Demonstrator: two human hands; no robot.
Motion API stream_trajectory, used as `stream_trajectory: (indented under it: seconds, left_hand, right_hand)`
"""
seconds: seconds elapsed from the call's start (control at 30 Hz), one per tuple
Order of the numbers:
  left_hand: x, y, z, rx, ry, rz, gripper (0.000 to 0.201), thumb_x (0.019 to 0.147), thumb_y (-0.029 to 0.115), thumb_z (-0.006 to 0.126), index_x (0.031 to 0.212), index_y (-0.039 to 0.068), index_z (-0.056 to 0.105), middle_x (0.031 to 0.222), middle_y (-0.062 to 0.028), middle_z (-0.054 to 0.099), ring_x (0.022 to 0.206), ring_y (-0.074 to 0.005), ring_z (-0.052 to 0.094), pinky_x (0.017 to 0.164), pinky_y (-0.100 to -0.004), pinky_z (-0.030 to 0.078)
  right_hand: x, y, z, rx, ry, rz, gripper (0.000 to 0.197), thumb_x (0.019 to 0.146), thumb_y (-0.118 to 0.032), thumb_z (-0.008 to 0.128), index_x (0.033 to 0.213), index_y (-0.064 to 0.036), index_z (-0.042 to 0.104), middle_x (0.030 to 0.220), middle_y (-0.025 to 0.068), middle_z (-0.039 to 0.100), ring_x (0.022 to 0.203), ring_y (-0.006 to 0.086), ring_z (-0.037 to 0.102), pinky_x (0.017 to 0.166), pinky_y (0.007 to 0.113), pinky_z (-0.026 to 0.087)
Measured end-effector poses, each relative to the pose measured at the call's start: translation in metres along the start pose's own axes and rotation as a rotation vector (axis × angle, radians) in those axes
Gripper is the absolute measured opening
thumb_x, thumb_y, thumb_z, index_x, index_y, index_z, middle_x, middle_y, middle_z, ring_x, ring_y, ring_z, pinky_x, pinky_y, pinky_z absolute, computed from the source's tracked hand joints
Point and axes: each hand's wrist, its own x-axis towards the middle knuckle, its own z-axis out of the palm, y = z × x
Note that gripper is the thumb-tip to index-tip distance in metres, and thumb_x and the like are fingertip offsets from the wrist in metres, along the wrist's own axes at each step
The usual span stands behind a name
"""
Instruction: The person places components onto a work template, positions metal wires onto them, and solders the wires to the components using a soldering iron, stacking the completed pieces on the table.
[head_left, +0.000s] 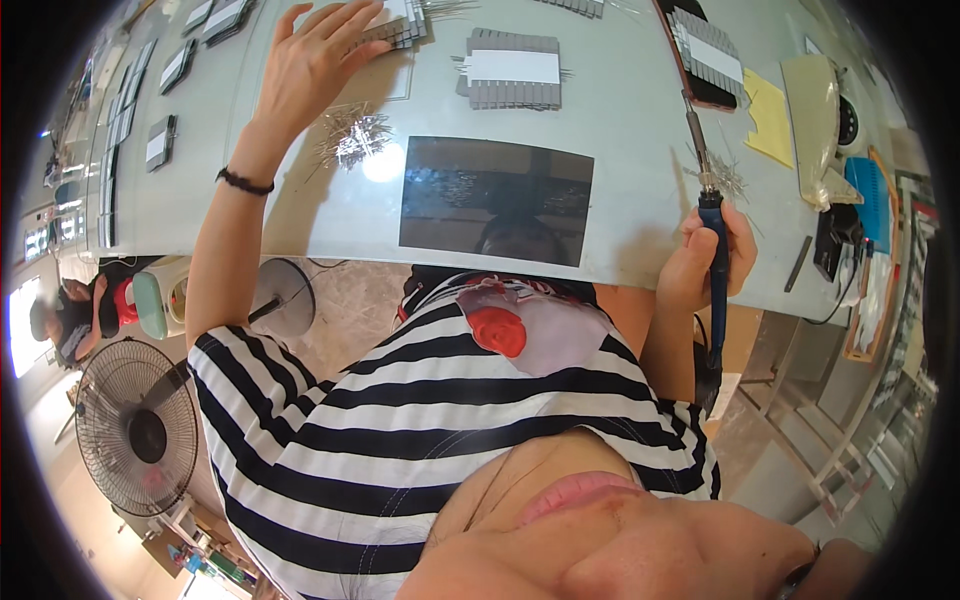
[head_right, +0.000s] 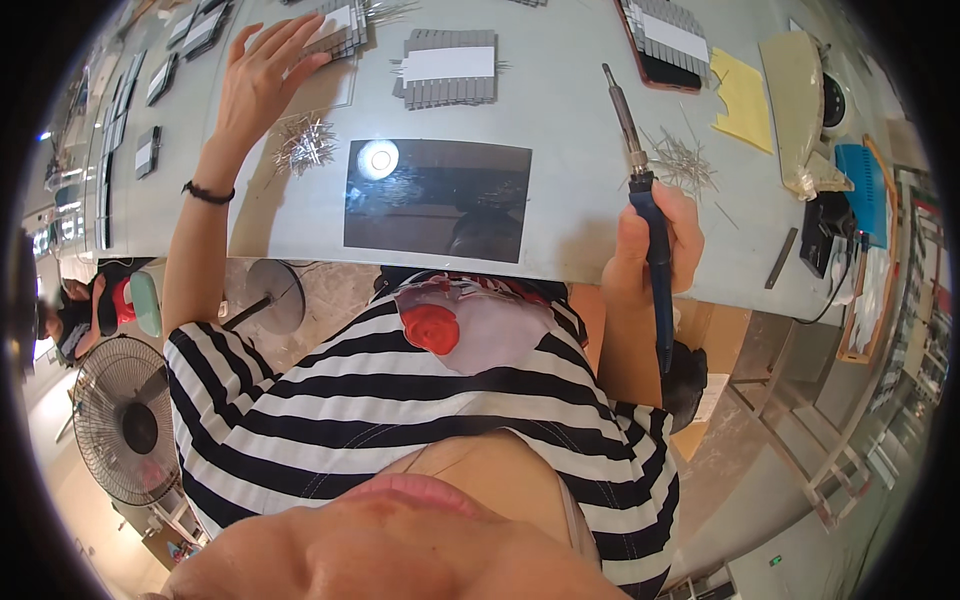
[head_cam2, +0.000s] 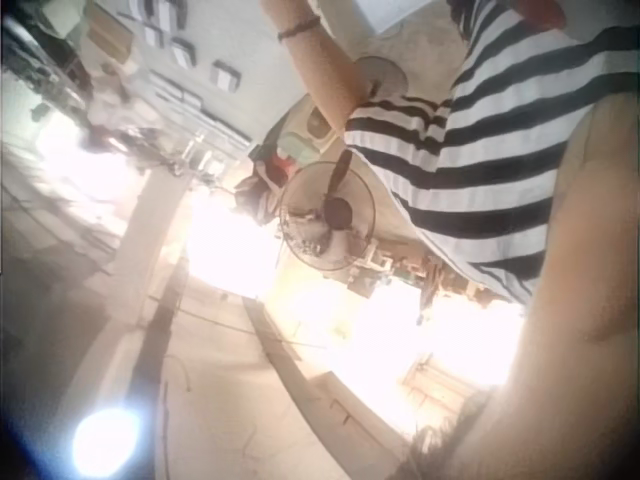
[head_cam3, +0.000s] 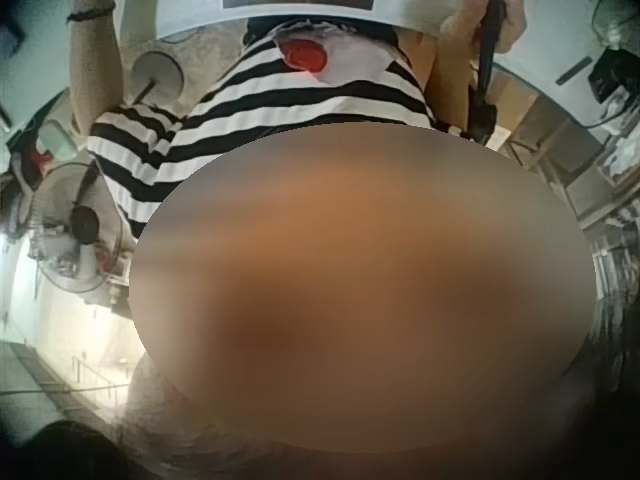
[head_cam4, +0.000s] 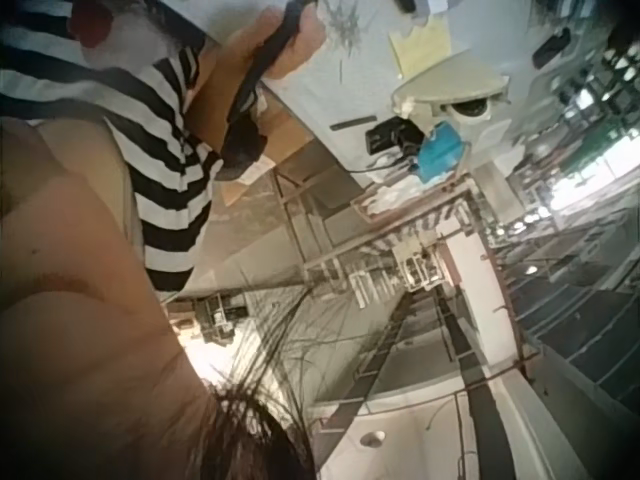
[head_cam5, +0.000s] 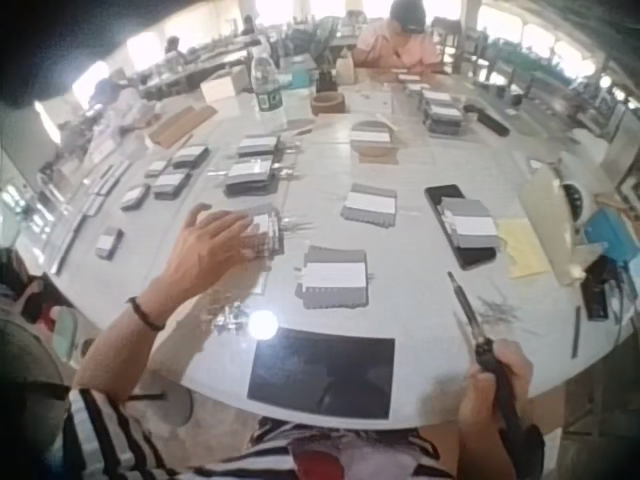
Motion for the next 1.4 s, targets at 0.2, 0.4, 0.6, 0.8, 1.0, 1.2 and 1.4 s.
stream_trajectory:
  seconds: [0.2,0.4,0.6,0.8,1.0,1.2,1.4]
  left_hand:
    - [0.036,0.094,-0.013,-0.305,-0.043,0.114,0.063,0.085,0.042,0.077,0.136,0.010,0.059,0.134,-0.0061,0.066,0.128,-0.0234,0.059,0.114,-0.0448,0.037]
    - [0.044,0.103,0.007,-0.398,-0.083,0.095,0.059,0.086,0.040,0.076,0.134,0.008,0.061,0.131,-0.0099,0.067,0.125,-0.0267,0.060,0.111,-0.0482,0.040]
    - [0.052,0.095,0.008,-0.425,-0.129,0.158,0.042,0.091,0.031,0.074,0.126,0.009,0.067,0.132,-0.0075,0.067,0.121,-0.0265,0.063,0.113,-0.0467,0.039]
    - [0.056,0.093,0.003,-0.376,-0.056,0.300,0.030,0.089,0.021,0.075,0.115,0.008,0.071,0.119,-0.0059,0.073,0.112,-0.0234,0.068,0.111,-0.0462,0.043]
    - [0.042,0.100,-0.002,-0.230,0.114,0.450,0.028,0.085,0.009,0.076,0.111,0.001,0.069,0.114,-0.0090,0.073,0.108,-0.0244,0.070,0.105,-0.0433,0.052]
    - [0.013,0.127,-0.029,-0.270,0.119,0.418,0.030,0.083,0.011,0.075,0.110,0.000,0.070,0.116,-0.0097,0.071,0.107,-0.0236,0.070,0.107,-0.0435,0.051]
    - [-0.017,0.161,-0.053,-0.380,0.075,0.394,0.025,0.084,0.012,0.073,0.104,-0.003,0.070,0.111,-0.0121,0.071,0.102,-0.0255,0.069,0.105,-0.0462,0.051]
  right_hand:
    - [0.001,-0.009,0.003,0.051,-0.039,-0.018,0.058,0.105,-0.044,0.054,0.140,0.0008,0.045,0.087,0.0152,0.064,0.068,0.0201,0.054,0.060,0.031,0.043]
    - [0.010,-0.006,-0.039,0.059,-0.166,-0.141,0.056,0.109,-0.044,0.046,0.145,-0.0016,0.041,0.082,0.0214,0.069,0.063,0.0189,0.055,0.055,0.030,0.043]
    - [0.034,-0.004,-0.061,-0.354,-0.303,-0.183,0.034,0.078,0.004,0.085,0.104,-0.0049,0.064,0.072,0.0056,0.063,0.060,0.0129,0.054,0.052,0.027,0.043]
    - [0.053,0.011,-0.043,-0.524,-0.470,-0.311,0.038,0.074,-0.003,0.087,0.104,-0.0112,0.064,0.072,0.0059,0.059,0.061,0.0216,0.059,0.053,0.031,0.046]
    - [0.066,0.017,-0.023,-0.583,-0.597,-0.459,0.037,0.072,-0.006,0.087,0.101,-0.0103,0.063,0.071,0.0053,0.055,0.064,0.0256,0.056,0.055,0.036,0.045]
    - [0.057,0.004,-0.014,-0.555,-0.652,-0.404,0.036,0.072,-0.009,0.087,0.098,-0.0105,0.062,0.070,0.0051,0.053,0.064,0.0269,0.054,0.057,0.038,0.044]
    - [0.042,-0.020,0.004,-0.485,-0.735,-0.356,0.036,0.073,-0.004,0.083,0.101,-0.0120,0.061,0.069,0.0052,0.051,0.063,0.0274,0.053,0.058,0.039,0.041]
